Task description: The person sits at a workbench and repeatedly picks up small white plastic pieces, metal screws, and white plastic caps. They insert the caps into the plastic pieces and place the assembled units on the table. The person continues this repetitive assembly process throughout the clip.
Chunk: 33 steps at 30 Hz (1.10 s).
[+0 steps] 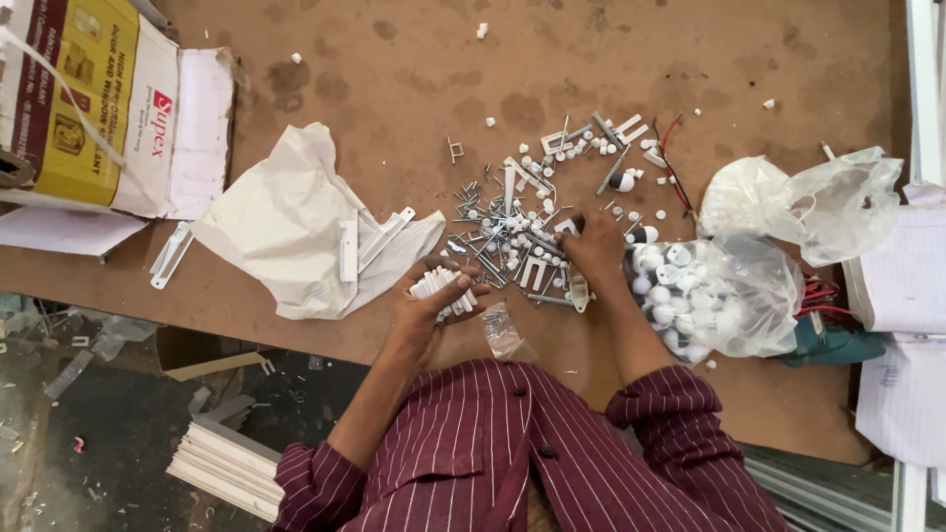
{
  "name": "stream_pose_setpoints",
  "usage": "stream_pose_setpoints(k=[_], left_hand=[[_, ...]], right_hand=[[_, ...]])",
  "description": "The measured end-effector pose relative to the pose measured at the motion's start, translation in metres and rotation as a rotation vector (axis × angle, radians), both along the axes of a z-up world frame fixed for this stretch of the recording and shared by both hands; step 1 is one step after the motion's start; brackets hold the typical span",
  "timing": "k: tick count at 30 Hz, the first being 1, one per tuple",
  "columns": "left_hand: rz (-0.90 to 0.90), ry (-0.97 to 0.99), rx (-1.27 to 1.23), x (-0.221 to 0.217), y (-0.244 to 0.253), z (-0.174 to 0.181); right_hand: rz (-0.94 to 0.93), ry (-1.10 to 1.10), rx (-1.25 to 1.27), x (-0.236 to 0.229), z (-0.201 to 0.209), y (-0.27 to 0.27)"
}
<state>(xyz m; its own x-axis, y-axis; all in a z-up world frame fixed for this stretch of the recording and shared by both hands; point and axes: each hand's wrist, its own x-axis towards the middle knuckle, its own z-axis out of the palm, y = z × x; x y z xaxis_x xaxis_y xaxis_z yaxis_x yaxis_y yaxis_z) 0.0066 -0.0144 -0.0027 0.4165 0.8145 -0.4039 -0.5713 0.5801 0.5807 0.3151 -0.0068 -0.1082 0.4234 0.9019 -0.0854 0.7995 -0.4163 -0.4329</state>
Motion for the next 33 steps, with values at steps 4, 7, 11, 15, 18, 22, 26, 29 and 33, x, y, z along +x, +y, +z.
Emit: stream_pose_setpoints(k=[4,7,11,15,18,22,26,29,33], left_hand=[[-0.001,0.028,0.007,-0.001,-0.001,0.000],[0.002,0.041,0.031,-0.002,-0.001,0.001],[0.001,0.090,0.058,-0.005,0.000,0.002],[-0.021,0.190,0.079,-0.004,-0.003,-0.001],[-0.012,0.215,0.115,0.003,-0.002,-0.004],[-0.005,0.359,0.375,0.011,0.000,-0.009],[-0.001,0.357,0.385,0.008,-0.001,-0.011],[-0.007,0.328,0.245,0.001,-0.006,-0.007],[0.009,0.328,0.196,-0.001,-0.005,-0.002]], right_hand=[[0.045,-0.018,-0.023,0.007,-0.014,0.007],[0.075,0.009,0.019,0.003,-0.016,0.007],[0.068,0.139,0.014,-0.018,0.008,0.000],[0.091,0.145,0.191,-0.045,0.055,-0.011],[0.069,0.330,0.206,-0.071,0.090,-0.017],[0.063,0.714,0.148,-0.107,0.117,-0.022],[0.121,0.952,0.108,-0.127,0.128,-0.026],[0.182,0.959,0.052,-0.132,0.129,-0.024],[0.251,1.133,-0.080,-0.125,0.120,-0.033]])
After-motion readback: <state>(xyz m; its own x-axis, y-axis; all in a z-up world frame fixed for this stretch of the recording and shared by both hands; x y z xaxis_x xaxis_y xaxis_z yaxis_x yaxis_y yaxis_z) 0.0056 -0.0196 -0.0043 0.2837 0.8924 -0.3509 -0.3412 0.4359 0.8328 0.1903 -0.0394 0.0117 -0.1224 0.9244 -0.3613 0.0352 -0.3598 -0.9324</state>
